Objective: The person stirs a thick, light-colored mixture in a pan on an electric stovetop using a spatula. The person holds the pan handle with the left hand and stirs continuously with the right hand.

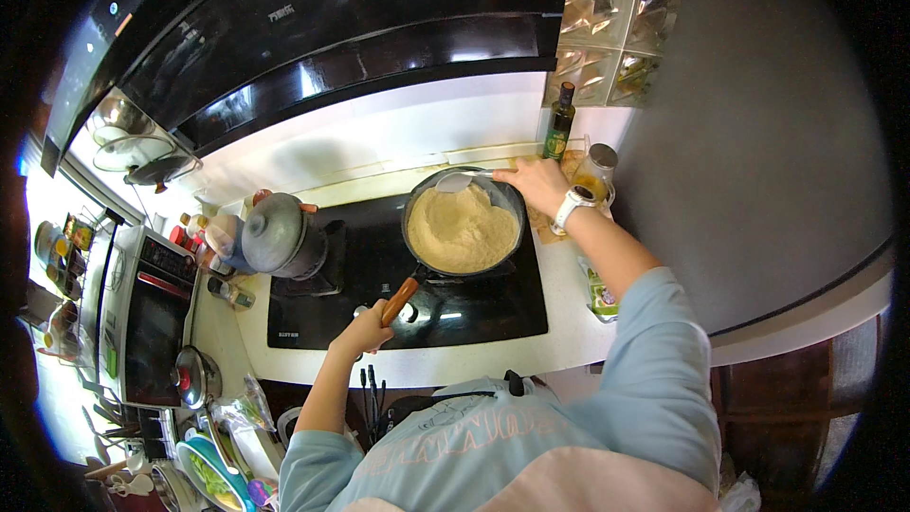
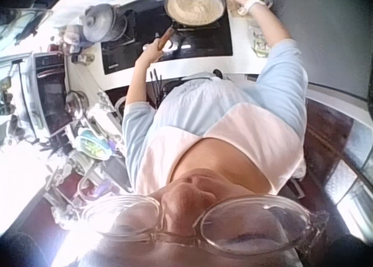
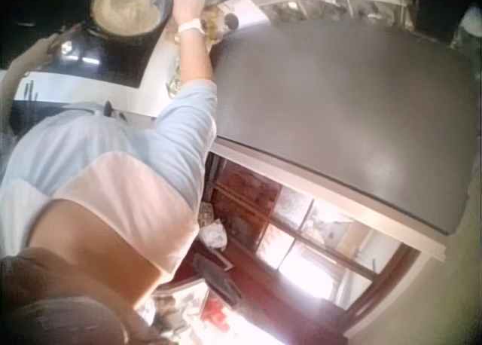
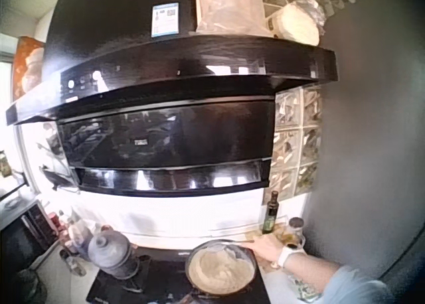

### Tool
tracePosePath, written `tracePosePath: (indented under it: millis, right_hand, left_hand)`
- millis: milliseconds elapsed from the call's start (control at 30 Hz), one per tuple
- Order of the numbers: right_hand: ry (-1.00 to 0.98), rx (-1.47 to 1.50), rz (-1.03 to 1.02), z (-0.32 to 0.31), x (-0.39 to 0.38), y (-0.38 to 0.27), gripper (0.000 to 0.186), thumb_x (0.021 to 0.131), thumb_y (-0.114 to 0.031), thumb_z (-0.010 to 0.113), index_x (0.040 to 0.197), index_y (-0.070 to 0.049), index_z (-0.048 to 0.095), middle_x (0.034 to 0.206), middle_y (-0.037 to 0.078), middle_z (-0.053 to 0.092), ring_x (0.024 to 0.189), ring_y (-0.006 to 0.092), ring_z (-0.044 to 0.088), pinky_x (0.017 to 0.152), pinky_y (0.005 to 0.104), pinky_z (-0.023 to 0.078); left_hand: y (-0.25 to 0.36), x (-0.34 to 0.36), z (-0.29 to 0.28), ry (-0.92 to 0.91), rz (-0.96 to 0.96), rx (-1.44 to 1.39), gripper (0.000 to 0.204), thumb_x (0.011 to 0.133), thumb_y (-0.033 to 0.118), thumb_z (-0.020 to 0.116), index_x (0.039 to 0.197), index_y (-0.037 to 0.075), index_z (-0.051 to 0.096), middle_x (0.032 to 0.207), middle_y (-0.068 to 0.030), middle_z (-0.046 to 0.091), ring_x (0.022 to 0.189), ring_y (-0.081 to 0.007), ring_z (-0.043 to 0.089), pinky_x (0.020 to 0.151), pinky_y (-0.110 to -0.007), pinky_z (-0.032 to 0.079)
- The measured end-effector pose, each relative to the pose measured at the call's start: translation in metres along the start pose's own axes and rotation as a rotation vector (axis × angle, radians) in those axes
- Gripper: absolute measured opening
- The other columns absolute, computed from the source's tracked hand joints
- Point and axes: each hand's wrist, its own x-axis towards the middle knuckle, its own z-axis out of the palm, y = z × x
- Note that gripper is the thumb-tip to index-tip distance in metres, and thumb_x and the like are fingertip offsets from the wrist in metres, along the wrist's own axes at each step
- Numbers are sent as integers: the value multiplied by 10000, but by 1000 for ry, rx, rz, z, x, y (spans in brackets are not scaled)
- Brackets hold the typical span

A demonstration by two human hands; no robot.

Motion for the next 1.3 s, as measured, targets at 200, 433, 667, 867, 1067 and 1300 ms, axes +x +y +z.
tracePosePath:
  millis: [200,433,667,867,1067,1300]
  right_hand:
    - [23,225,-35,22,17,-23,264,871,-108,523,1095,-185,641,833,76,624,780,250,653,646,386,520]
    - [137,85,-426,-4,8,-8,334,883,-124,493,1174,-262,581,816,3,532,719,191,609,581,319,523]
    - [112,-28,-475,-72,-2,28,314,858,-106,545,1127,-253,613,817,-1,558,659,172,621,547,298,518]
    - [57,-46,-277,-101,-47,15,288,866,-141,566,1108,-275,647,729,38,564,649,178,622,560,307,516]
    - [-26,-32,-210,-73,-92,-15,282,893,-136,527,1108,-282,636,752,40,542,637,180,603,536,300,497]
    - [-35,115,105,-33,-111,-66,381,878,-118,525,1225,-242,619,1014,153,601,694,239,632,598,333,522]
  left_hand:
    - [3,-1,0,13,3,18,420,791,61,598,1167,17,415,692,-147,588,473,-222,592,410,-332,488]
    - [3,-1,0,27,-2,24,444,793,60,598,1196,19,417,685,-144,589,472,-218,587,411,-332,487]
    - [1,0,1,33,11,32,443,792,54,597,1196,18,420,677,-145,589,465,-219,586,410,-337,487]
    - [3,-1,1,23,-1,19,490,789,47,595,1240,3,407,703,-158,608,471,-224,594,414,-335,489]
    - [6,-3,0,18,-4,30,516,792,50,596,1266,-3,398,716,-164,614,480,-226,597,423,-332,493]
    - [5,-4,0,31,-10,20,463,794,60,602,1215,13,415,709,-159,604,485,-226,597,419,-329,491]
